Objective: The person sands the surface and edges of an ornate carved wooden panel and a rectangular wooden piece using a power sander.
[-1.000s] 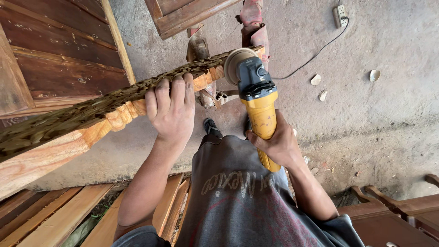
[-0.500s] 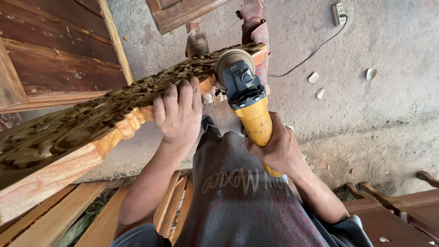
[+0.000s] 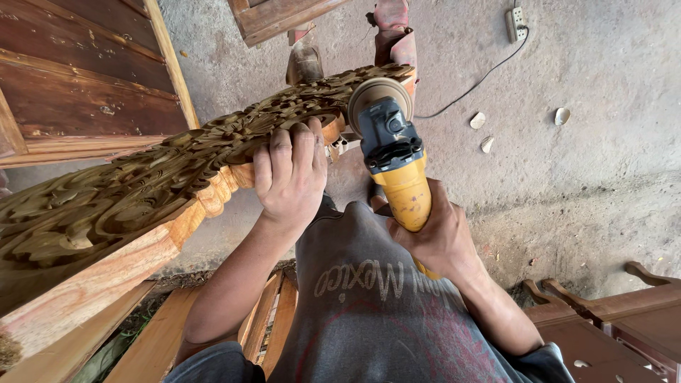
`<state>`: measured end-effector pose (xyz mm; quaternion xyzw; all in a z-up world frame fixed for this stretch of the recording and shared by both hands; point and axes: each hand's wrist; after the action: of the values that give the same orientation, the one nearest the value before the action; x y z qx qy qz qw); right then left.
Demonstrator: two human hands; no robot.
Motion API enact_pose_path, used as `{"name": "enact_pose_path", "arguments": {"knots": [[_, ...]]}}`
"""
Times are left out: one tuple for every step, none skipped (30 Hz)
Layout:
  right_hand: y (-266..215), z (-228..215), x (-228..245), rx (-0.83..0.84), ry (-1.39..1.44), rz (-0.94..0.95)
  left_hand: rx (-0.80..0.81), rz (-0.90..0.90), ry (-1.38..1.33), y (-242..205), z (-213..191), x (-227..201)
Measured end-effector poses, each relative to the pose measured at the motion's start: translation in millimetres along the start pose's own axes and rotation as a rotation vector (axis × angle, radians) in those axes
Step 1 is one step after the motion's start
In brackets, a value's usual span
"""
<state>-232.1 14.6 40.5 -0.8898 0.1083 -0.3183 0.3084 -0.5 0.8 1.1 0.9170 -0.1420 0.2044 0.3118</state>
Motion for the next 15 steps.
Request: {"name": "enact_pose_path", "arguments": {"knots": [[0.9, -0.6, 0.4, -0.005, -0.001, -0.016, 0.001, 0.000, 0.001, -0.3, 0.3, 0.1], [0.8, -0.7, 0.6, -0.012, 0.001, -0.029, 0.001, 0.000, 0.004, -0.3, 0.3, -0.1], [0.4, 0.1, 1.2, -0.011, 0.003, -0.027, 0.000, 0.001, 0.007, -0.1, 0.1, -0.3], [0.5, 0.7, 2.0, -0.018, 0.021, -0.064, -0.002, 0.003, 0.007, 0.2, -0.4, -0.6], [0.6, 1.2, 2.9, -0.025, 0.040, -0.101, 0.013, 0.003, 0.007, -0.3, -1.6, -0.8], [-0.2, 1.4, 3.4, -0.023, 0.040, -0.101, 0.032, 0.003, 0.009, -1.5, -2.6, -0.8], [-1.3, 1.5, 3.7, -0.009, 0.055, -0.093, 0.035, 0.003, 0.010, -1.8, -1.6, -1.1], [-1.8, 1.7, 4.0, 0.004, 0.069, -0.086, 0.031, 0.006, 0.006, -1.5, 0.2, -1.5], [-1.4, 2.0, 4.3, 0.007, 0.069, -0.087, 0.028, 0.010, 0.001, -1.7, 1.2, -1.5], [-0.8, 2.2, 4.2, 0.003, 0.051, -0.070, 0.028, 0.010, 0.000, -2.4, 0.7, -1.4], [-0.2, 2.0, 3.4, 0.000, 0.033, -0.053, 0.027, 0.005, 0.003, -3.3, -1.0, -1.5], [1.5, 1.3, 2.4, -0.001, 0.035, -0.055, 0.024, 0.001, 0.009, -3.0, -1.4, -0.9], [3.5, -0.1, 0.8, 0.008, 0.024, -0.038, 0.023, 0.003, 0.011, -1.9, -0.3, -0.2], [3.6, -0.7, -1.7, 0.021, 0.011, -0.017, 0.015, 0.007, 0.010, -2.4, 0.1, 0.1], [3.5, -1.2, -3.9, 0.023, 0.013, -0.016, 0.007, 0.012, 0.008, -3.1, 0.2, -0.1]]}}
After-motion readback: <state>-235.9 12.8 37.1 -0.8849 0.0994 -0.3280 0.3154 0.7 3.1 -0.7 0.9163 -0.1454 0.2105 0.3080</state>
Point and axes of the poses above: each hand's wrist, its own y-axis towards the middle knuckle, its own z-axis out of the palm, x = y × z, and after that the axes turned 14 degrees about z, right-handed
